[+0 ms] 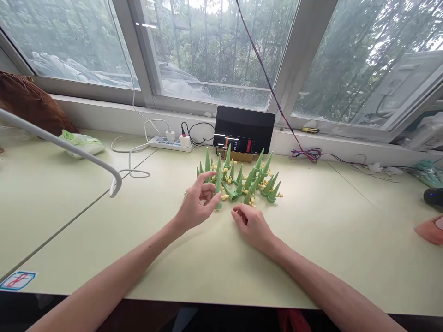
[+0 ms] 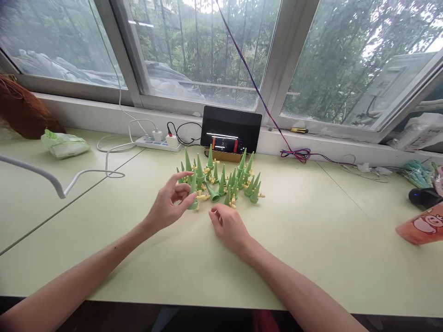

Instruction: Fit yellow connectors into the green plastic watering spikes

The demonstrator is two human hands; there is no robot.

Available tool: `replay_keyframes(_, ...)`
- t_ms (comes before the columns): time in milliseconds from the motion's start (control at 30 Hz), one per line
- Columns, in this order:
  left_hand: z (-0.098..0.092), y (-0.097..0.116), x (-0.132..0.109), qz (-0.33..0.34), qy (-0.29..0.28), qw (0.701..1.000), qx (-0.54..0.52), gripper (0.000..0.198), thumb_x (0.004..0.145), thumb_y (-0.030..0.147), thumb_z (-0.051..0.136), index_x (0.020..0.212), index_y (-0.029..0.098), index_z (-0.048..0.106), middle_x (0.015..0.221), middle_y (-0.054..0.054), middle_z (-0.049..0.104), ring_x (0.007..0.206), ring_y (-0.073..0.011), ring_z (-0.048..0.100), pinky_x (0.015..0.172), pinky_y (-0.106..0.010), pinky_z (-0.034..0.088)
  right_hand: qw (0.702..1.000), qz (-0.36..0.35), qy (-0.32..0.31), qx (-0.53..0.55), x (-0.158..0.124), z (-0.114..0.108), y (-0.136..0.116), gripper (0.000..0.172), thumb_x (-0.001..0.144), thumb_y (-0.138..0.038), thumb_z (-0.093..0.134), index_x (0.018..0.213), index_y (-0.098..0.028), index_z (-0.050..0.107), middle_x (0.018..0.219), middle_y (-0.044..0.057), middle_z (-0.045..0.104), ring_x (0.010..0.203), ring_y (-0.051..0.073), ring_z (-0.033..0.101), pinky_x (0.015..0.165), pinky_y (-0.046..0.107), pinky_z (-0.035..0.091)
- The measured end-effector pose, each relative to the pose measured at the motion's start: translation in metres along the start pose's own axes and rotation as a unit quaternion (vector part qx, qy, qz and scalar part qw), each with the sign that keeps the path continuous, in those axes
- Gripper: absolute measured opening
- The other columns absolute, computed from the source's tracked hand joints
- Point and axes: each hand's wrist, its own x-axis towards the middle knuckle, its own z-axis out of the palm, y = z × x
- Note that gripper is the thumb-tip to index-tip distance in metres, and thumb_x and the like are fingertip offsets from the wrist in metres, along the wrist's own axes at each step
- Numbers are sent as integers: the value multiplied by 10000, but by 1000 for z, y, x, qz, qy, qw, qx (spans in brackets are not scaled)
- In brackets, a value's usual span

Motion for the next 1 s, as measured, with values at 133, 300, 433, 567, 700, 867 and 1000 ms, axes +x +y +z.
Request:
replay_keyframes(133, -8, -1, 3, 39, 59, 995, 66, 377, 861, 228, 578, 1232, 225, 512, 575, 96, 418, 481, -84, 333, 500, -204, 331, 995, -25, -29, -97, 3, 7, -5, 196, 975, -183, 468, 1090, -171, 627, 913, 65, 651, 673, 148, 563, 634, 265, 414)
replay_keyframes(300, -7, -12, 4, 50, 58, 991, 113, 154, 858, 215, 552, 958, 196, 668, 551, 71, 393, 476, -83, 316, 489, -215, 316, 978, -54, -83, -184, 15, 9, -15, 241, 985, -203, 478, 1201, -226, 581, 927, 43, 578, 587, 115, 481, 521, 233, 300)
replay_keyframes(433, -4, -18, 3, 32, 26, 989, 144, 107, 833, 204, 554, 866, 191, 655, 538, 76, 356, 471, -84, 300, 495, -223, 299, 965, -106, -110, -215, 21, 9, -15, 152, 1008, -239, 450, 1057, -225, 593, 969, 41, 564, 532, 90, 413, 495, 241, 238)
replay_keyframes(567, 0, -20, 0, 15, -12, 989, 149, 86, 821, 202, 536, 843, 195, 619, 516, 88, 354, 469, -87, 309, 534, -224, 319, 956, -99, -110, -253, 16, 7, -10, 117, 1000, -201, 466, 983, -190, 580, 931, 51, 565, 545, 101, 447, 500, 254, 234)
replay_keyframes(700, 7, -20, -3, -6, -73, 986, 147, 86, 794, 188, 530, 841, 196, 601, 513, 91, 348, 477, -93, 329, 544, -223, 308, 951, -77, -110, -278, 6, 0, -5, 131, 1001, -184, 462, 907, -177, 554, 864, 46, 564, 580, 125, 487, 516, 266, 257)
replay_keyframes(867, 13, -22, -7, -30, -154, 975, 160, 68, 803, 186, 515, 840, 197, 571, 518, 87, 358, 501, -103, 336, 525, -235, 267, 955, -30, -112, -272, 0, -7, -3, 148, 997, -171, 458, 862, -185, 515, 796, 31, 571, 599, 146, 498, 528, 277, 258)
replay_keyframes(1000, 15, -24, -7, -37, -192, 963, 188, 61, 836, 209, 511, 844, 197, 570, 536, 77, 407, 519, -109, 377, 531, -244, 276, 963, -10, -110, -245, 2, -9, -4, 162, 994, -159, 441, 849, -189, 504, 759, 27, 570, 578, 147, 477, 536, 274, 255)
